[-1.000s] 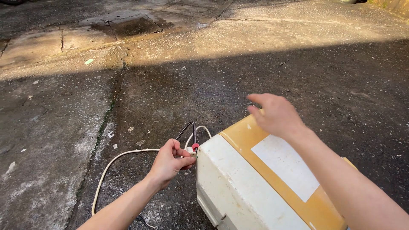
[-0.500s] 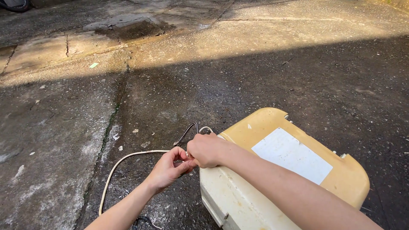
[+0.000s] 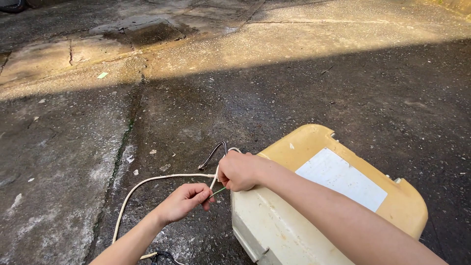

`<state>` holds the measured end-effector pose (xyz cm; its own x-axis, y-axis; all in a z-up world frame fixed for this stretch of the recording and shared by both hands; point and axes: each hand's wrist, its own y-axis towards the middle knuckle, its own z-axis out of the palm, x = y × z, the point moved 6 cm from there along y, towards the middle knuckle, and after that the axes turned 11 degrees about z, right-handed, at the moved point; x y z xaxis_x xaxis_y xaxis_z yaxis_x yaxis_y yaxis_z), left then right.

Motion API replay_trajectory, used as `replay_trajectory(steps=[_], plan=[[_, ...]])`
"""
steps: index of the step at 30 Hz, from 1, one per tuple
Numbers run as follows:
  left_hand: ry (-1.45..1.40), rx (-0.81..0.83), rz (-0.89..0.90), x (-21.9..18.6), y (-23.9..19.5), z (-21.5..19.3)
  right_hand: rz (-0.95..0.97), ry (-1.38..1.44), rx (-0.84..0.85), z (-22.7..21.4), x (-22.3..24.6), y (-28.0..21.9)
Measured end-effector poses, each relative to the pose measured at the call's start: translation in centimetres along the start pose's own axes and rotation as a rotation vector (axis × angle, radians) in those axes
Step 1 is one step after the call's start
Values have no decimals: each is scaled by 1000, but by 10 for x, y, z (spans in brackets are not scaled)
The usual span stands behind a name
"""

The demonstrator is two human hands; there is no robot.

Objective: The person works on a yellow and white appliance on the ground, manipulating a green wire and a white power cord. They use a screwdriver to remove screws from the casing, open the appliance to reveal internal wiring, and continue adjusting the wires inside.

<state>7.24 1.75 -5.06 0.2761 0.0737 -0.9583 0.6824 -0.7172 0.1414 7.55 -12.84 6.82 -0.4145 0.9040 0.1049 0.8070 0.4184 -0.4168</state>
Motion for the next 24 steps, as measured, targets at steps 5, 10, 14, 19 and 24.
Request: replay_trajectory(steps=[5,10,14,19,24], plan=[[274,-135,-151,-16,4,12,100,60,-11,-4,-3,-2],[404,-141,-269,-28,2,23,12,-37,-34,6,3,6],[453,-227,-257,-35,1,18,16,-93,-50,10,9,12],[428,-363,-327,-44,-3,14,41,39,-47,-6,-4,6],[495,-440,-390,-53,-2,7,339,776,-556,-68,-145,-28]])
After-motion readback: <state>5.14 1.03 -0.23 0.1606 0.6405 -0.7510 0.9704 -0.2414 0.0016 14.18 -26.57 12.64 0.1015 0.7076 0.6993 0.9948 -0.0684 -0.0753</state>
